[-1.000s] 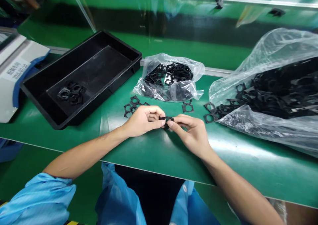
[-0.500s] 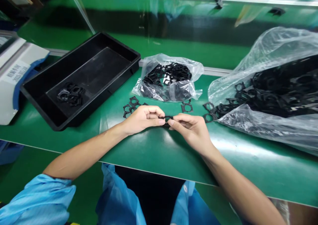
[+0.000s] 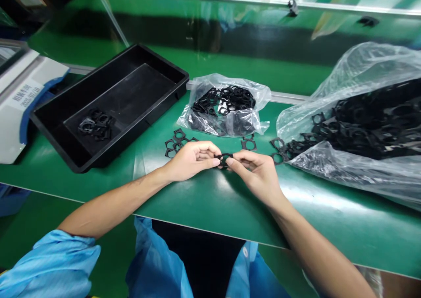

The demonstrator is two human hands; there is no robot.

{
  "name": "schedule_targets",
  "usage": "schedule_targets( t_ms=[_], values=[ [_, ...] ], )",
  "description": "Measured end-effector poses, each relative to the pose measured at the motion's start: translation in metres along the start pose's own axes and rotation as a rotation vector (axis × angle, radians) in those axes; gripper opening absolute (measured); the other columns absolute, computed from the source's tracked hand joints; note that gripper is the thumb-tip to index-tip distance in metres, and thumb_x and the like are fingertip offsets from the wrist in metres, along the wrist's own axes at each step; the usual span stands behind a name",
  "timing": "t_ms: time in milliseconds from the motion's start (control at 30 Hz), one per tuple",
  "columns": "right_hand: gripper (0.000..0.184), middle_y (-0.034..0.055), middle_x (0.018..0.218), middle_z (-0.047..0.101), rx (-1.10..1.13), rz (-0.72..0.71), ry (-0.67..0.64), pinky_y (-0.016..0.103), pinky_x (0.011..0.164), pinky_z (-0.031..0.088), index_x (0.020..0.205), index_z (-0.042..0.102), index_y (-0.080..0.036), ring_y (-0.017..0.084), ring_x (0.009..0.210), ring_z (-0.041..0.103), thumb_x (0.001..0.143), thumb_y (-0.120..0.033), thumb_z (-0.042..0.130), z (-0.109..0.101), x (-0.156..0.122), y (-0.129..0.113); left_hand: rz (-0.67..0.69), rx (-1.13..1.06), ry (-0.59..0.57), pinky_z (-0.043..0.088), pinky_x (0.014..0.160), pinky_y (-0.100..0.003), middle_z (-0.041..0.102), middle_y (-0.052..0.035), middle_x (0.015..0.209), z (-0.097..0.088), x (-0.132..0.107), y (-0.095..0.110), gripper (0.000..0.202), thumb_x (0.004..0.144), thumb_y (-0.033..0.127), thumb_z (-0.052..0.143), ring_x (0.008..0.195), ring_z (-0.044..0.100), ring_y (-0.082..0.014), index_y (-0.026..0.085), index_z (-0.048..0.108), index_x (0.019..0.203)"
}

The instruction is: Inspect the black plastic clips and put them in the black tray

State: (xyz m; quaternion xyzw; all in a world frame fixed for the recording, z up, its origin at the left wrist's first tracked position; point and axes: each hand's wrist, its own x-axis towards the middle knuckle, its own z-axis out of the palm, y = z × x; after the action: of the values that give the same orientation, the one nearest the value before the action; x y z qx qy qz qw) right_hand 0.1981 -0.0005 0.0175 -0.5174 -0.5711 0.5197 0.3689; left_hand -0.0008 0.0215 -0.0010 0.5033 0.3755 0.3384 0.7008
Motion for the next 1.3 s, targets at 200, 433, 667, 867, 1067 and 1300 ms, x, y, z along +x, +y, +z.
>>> schedule_targets(
  t_ms=[200, 433, 667, 867, 1067, 1300],
  values=[
    [0.038, 0.0012, 0.066, 0.061, -0.042, -0.045, -0.028, 0.027, 0.064, 0.046, 0.067, 0.063, -0.018, 0.014, 0.064, 0.054, 0.088, -0.05, 0.07, 0.0, 0.0, 0.0, 0.001, 0.068, 0.017, 0.053, 0.075, -0.024, 0.069, -0.0025, 0.081, 0.0, -0.002, 0.0, 0.028, 0.082, 0.034, 0.079, 0.076, 0.07, -0.0138, 0.014, 0.064, 0.094],
    [0.049, 0.0015, 0.066, 0.064, 0.02, 0.019, -0.241, 0.026, 0.063, 0.048, 0.071, 0.062, -0.018, 0.014, 0.062, 0.059, 0.089, -0.063, 0.062, -0.002, 0.004, 0.003, 0.087, 0.116, -0.017, 0.049, 0.069, -0.022, 0.069, -0.0045, 0.086, 0.002, 0.0, -0.001, 0.027, 0.085, 0.035, 0.075, 0.075, 0.063, -0.0118, 0.013, 0.071, 0.1],
    [0.029, 0.0047, 0.09, 0.067, -0.011, -0.159, -0.096, 0.029, 0.071, 0.055, 0.088, 0.07, -0.02, 0.017, 0.079, 0.064, 0.083, -0.048, 0.077, 0.001, 0.002, 0.008, 0.06, -0.023, 0.148, 0.052, 0.068, -0.021, 0.063, 0.0015, 0.075, 0.003, 0.002, -0.006, 0.037, 0.074, 0.039, 0.085, 0.068, 0.064, -0.0091, 0.015, 0.058, 0.08],
    [0.02, 0.0042, 0.083, 0.065, -0.044, -0.194, -0.008, 0.028, 0.067, 0.051, 0.083, 0.07, -0.021, 0.017, 0.077, 0.063, 0.089, -0.039, 0.072, -0.001, 0.0, 0.008, 0.076, -0.025, 0.098, 0.054, 0.071, -0.023, 0.069, -0.0019, 0.077, 0.003, 0.001, -0.004, 0.038, 0.074, 0.046, 0.084, 0.072, 0.067, -0.0117, 0.013, 0.066, 0.081],
    [0.016, 0.0049, 0.087, 0.068, -0.005, -0.222, 0.02, 0.028, 0.069, 0.052, 0.09, 0.074, -0.021, 0.017, 0.079, 0.063, 0.09, -0.037, 0.072, 0.0, -0.002, 0.005, 0.068, 0.039, 0.169, 0.054, 0.069, -0.025, 0.072, -0.0041, 0.077, 0.002, 0.002, -0.006, 0.039, 0.072, 0.046, 0.086, 0.071, 0.067, -0.0139, 0.012, 0.072, 0.083],
    [0.022, 0.0037, 0.085, 0.066, 0.015, -0.197, 0.031, 0.029, 0.07, 0.054, 0.084, 0.073, -0.021, 0.016, 0.077, 0.063, 0.088, -0.042, 0.074, 0.001, -0.002, 0.003, 0.053, 0.008, 0.093, 0.055, 0.071, -0.025, 0.07, -0.0032, 0.076, 0.003, 0.002, -0.006, 0.04, 0.075, 0.048, 0.083, 0.07, 0.067, -0.013, 0.012, 0.069, 0.081]
  ],
)
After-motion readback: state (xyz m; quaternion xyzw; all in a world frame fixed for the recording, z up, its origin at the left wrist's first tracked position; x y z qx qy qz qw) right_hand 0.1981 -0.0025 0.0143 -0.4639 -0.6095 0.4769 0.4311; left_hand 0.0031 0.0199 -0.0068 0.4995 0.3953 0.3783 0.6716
